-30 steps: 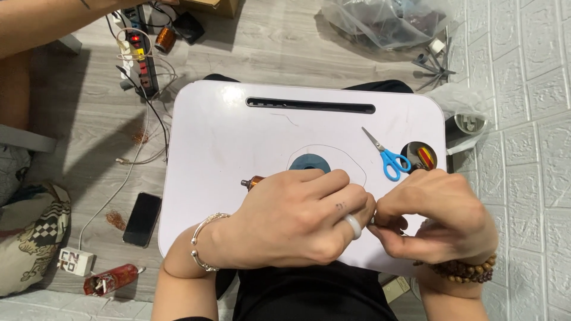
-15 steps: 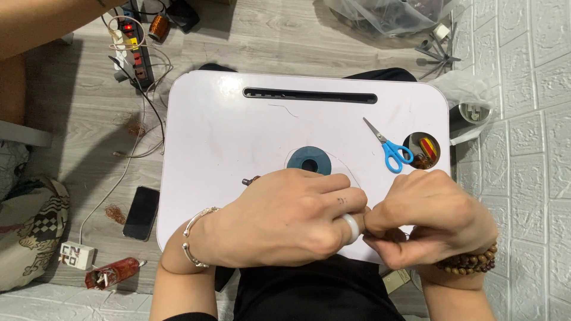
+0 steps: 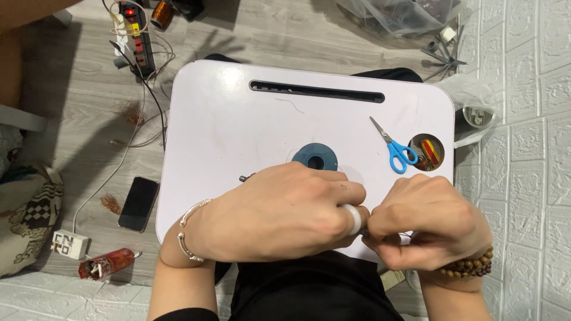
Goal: Winding thin wire around a small electronic component and cutting it with scissors at a low table.
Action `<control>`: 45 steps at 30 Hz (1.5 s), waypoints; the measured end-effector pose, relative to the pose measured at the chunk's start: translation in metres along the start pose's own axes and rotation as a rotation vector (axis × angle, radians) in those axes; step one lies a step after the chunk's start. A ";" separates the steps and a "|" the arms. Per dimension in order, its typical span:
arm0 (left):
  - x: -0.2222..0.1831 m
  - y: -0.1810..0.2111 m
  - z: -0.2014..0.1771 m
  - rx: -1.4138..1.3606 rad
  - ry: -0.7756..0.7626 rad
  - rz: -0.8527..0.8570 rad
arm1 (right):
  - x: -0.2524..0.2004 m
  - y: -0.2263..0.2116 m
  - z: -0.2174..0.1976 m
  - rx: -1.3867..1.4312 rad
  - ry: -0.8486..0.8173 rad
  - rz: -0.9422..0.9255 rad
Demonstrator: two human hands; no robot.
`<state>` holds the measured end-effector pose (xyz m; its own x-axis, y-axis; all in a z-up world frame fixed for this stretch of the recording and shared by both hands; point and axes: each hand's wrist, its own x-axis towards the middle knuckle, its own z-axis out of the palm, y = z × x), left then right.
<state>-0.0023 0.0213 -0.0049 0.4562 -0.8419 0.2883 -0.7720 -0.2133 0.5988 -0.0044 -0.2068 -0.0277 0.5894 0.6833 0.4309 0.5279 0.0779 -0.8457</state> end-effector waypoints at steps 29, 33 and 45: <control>-0.004 0.021 0.005 0.305 0.299 0.134 | -0.019 -0.017 0.000 -0.311 0.273 0.020; -0.002 0.022 -0.002 0.279 0.355 0.120 | -0.012 -0.011 -0.006 0.055 0.153 0.103; 0.006 0.022 -0.009 -0.478 0.510 -0.199 | -0.016 -0.003 0.017 -0.263 0.622 0.044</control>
<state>-0.0129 0.0161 0.0168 0.8076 -0.4490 0.3824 -0.4280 0.0001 0.9038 -0.0260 -0.2057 -0.0378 0.8145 0.1303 0.5654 0.5802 -0.1737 -0.7958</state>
